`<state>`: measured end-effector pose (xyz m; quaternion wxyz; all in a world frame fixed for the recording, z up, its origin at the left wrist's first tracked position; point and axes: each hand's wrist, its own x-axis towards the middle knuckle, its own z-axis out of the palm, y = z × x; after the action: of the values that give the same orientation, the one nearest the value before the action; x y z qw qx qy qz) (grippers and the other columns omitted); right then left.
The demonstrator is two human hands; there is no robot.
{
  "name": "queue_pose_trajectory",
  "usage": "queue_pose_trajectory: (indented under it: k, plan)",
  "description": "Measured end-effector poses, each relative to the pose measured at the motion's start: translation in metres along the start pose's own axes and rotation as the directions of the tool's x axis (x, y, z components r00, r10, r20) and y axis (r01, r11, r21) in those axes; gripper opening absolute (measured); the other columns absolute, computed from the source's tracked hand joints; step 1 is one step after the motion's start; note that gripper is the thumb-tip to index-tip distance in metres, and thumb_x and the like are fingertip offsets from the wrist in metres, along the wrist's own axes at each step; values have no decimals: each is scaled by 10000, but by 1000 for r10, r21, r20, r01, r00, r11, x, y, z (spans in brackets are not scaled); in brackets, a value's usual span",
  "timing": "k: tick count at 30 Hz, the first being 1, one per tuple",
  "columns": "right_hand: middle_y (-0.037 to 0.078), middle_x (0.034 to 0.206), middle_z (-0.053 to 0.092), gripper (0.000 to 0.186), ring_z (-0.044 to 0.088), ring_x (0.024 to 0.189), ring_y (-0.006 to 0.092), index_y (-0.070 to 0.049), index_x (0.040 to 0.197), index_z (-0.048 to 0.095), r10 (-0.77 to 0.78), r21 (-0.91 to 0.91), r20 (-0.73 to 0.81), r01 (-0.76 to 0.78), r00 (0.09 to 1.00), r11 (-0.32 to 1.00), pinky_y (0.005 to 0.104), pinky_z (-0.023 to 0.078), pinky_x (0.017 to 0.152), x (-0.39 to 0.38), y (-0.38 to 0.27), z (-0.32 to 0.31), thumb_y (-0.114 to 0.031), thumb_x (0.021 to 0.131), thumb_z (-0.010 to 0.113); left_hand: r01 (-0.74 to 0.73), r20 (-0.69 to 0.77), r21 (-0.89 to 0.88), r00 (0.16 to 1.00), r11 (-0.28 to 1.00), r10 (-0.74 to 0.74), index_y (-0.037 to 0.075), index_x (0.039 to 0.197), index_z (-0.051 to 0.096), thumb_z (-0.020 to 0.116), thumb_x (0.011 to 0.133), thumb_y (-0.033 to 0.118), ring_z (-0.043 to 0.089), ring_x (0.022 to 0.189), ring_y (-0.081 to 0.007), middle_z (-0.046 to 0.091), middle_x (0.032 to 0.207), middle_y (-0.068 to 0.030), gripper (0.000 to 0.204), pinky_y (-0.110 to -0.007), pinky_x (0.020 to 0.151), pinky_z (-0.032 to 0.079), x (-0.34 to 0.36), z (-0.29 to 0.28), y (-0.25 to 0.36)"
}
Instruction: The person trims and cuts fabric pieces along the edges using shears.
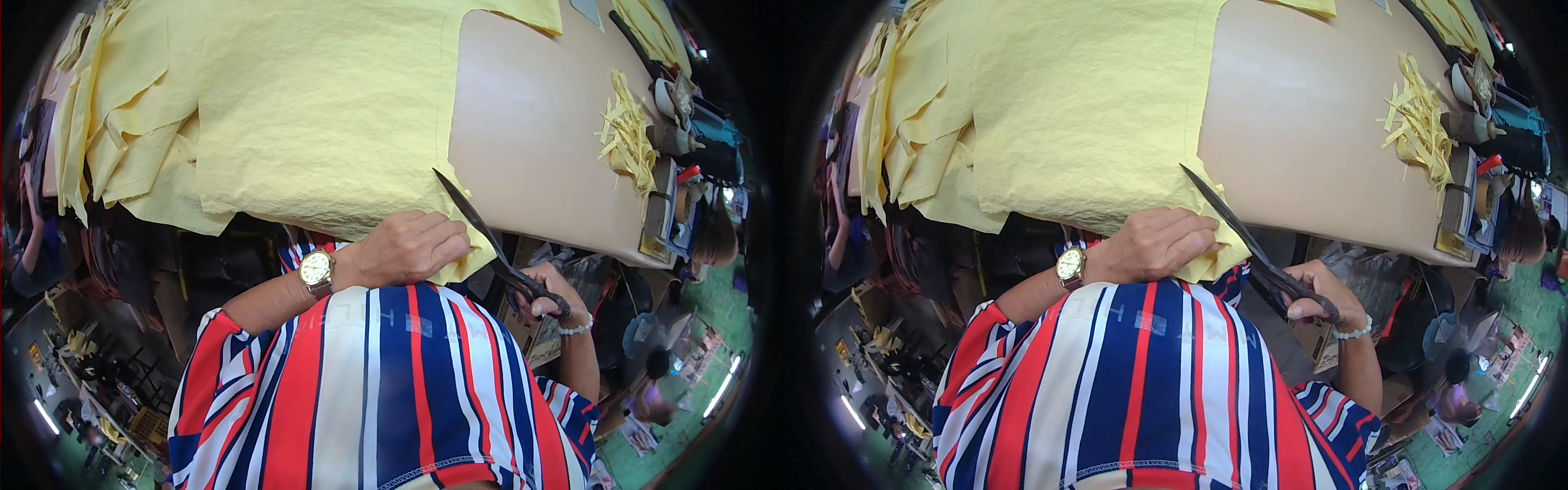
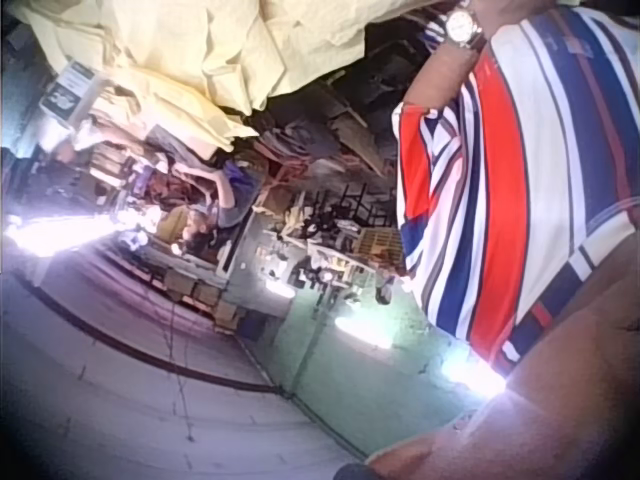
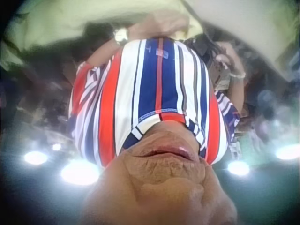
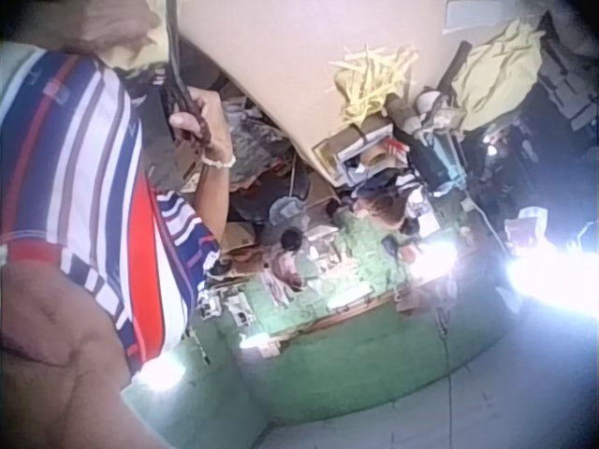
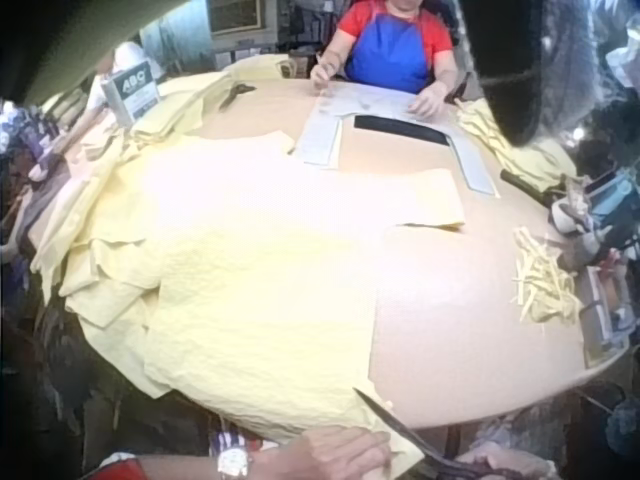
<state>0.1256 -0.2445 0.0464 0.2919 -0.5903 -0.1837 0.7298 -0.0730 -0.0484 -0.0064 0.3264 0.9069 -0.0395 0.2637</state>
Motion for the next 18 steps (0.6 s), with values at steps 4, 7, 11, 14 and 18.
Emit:
queue_pose_trajectory:
  k: [4, 7, 11, 14, 18]
  plan:
    - [27, 507, 492, 533, 493, 397, 108, -33, 653, 503, -30, -8, -15, 30, 999, 1000, 212, 384, 382, 2, 4, 1, -479, 552, 777, -11, -7, 18, 1000, 1000, 11, 41, 800, 556, 662, 739, 148, 633, 705, -173, 643, 842, -91, 163, -265, 560, 501, -1, 1, 0]
    - [30, 515, 500, 537, 501, 401, 107, -33, 652, 506, -25, -3, -24, 25, 999, 1000, 213, 387, 378, 3, 2, 3, -485, 547, 778, -18, -1, 22, 1000, 1000, 18, 39, 799, 555, 666, 734, 150, 635, 710, -175, 643, 843, -91, 169, -268, 561, 505, -1, 2, -1]
    - [-15, 542, 485, 501, 496, 462, 62, -47, 627, 503, 10, 7, -22, -10, 1000, 1000, 189, 360, 411, 1, -1, 5, -466, 587, 774, -18, 8, 7, 1000, 1000, 18, 36, 799, 554, 668, 736, 152, 637, 710, -181, 643, 837, -91, 174, -271, 560, 508, -1, 2, -2]
    - [-17, 544, 483, 472, 496, 462, 62, -47, 624, 506, -8, 19, -30, 8, 1000, 1000, 188, 360, 408, 0, 1, 6, -432, 602, 777, -18, -15, -2, 1000, 1000, 18, 35, 798, 556, 671, 737, 151, 640, 706, -184, 645, 829, -94, 175, -273, 559, 507, -1, 2, -1]
    - [-16, 525, 476, 411, 483, 442, 60, -45, 620, 512, -6, 0, -37, 6, 999, 1000, 190, 349, 396, 0, 4, 4, -360, 626, 775, -28, -24, -10, 999, 1000, 28, 33, 802, 561, 673, 738, 147, 642, 705, -190, 647, 823, -97, 172, -274, 561, 507, -2, 3, -2]
